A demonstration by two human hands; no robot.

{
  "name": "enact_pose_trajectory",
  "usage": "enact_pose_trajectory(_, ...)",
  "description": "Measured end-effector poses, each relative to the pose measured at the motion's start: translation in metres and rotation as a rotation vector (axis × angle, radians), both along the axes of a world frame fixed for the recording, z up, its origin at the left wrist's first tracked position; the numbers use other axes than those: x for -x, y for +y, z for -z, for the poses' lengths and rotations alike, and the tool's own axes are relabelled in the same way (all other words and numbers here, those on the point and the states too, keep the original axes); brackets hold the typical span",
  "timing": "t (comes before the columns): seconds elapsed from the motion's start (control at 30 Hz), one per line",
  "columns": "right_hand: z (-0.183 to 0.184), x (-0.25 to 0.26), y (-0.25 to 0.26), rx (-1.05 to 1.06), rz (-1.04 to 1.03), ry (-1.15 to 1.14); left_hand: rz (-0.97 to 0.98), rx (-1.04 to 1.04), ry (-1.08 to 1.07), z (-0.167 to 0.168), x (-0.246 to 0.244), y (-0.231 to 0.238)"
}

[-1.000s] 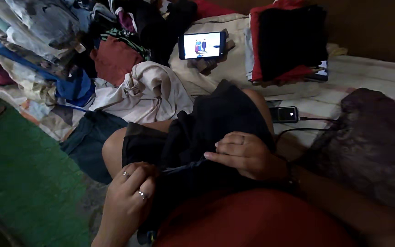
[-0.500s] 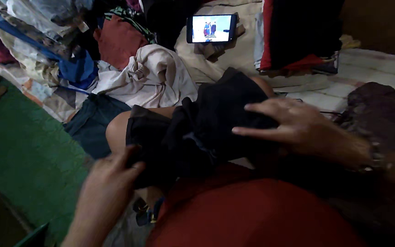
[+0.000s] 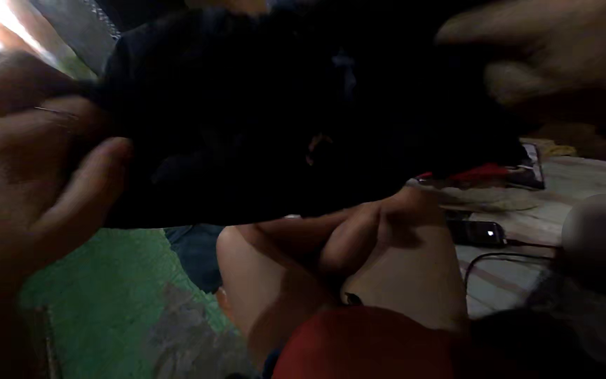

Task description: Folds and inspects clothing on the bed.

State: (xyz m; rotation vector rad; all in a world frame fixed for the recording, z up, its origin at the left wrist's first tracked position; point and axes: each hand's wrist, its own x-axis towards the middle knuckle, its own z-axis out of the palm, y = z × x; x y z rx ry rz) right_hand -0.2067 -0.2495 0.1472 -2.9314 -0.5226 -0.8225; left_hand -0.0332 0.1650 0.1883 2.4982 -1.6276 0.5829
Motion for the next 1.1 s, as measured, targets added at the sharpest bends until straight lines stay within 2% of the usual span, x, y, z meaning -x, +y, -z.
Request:
enact_pose_trajectory(0.1, 0.023, -0.005, -0.003, 0.065, -0.101, 0.239, 0.028, -0.185, 0.07, 0.022, -0.025, 0.009)
enact_pose_trajectory(0.13, 0.022, -0.007, -0.007, 0.062, -0.104, 0.282, 0.048, -0.206, 0.065, 0.02, -0.027, 0.011)
enact_pose_trajectory(0.23, 0.001, -0.006, -0.024, 0.031, -0.129, 0.226, 0.137, -0.118, 0.033, 0.005, -0.015, 0.009)
enact_pose_trajectory(0.37, -0.001, 0.002, -0.053, -0.009, -0.311, 0.176, 0.167, -0.034, 0.019, -0.01, -0.017, 0.021)
enact_pose_trajectory(0.5, -0.004, 0.027, -0.044, -0.188, -0.374, 0.037, 0.154, -0.01, 0.054, -0.01, -0.004, 0.027)
enact_pose_trajectory(0.57, 0.007, 0.026, -0.032, -0.135, -0.309, 0.066, 0.173, -0.08, 0.161, 0.014, -0.01, 0.023)
enact_pose_trajectory(0.63, 0.037, 0.025, -0.016, -0.014, -0.28, 0.261, 0.177, -0.218, 0.293, 0.043, -0.007, 0.009)
enact_pose_trajectory(0.7, 0.05, 0.029, -0.006, -0.006, -0.209, 0.348, 0.137, -0.296, 0.302, 0.046, 0.004, 0.001)
enact_pose_trajectory(0.8, 0.053, 0.039, 0.005, -0.175, 0.073, 0.226, 0.186, -0.17, 0.218, 0.052, 0.048, -0.002)
enact_pose_trajectory(0.87, 0.07, 0.036, 0.011, -0.126, 0.283, 0.236, 0.243, -0.102, 0.227, 0.075, 0.089, -0.011)
enact_pose_trajectory(0.93, 0.09, 0.03, 0.016, -0.085, 0.394, 0.344, 0.461, -0.198, 0.287, 0.092, 0.129, -0.028)
enact_pose_trajectory(1.0, 0.1, 0.026, 0.023, -0.096, 0.422, 0.423, 0.714, -0.303, 0.372, 0.102, 0.144, -0.043)
enact_pose_trajectory(1.07, 0.095, 0.03, 0.028, -0.093, 0.416, 0.456, 0.747, -0.374, 0.296, 0.108, 0.138, -0.049)
enact_pose_trajectory(1.1, 0.088, 0.035, 0.03, -0.105, 0.416, 0.427, 0.662, -0.361, 0.253, 0.107, 0.128, -0.047)
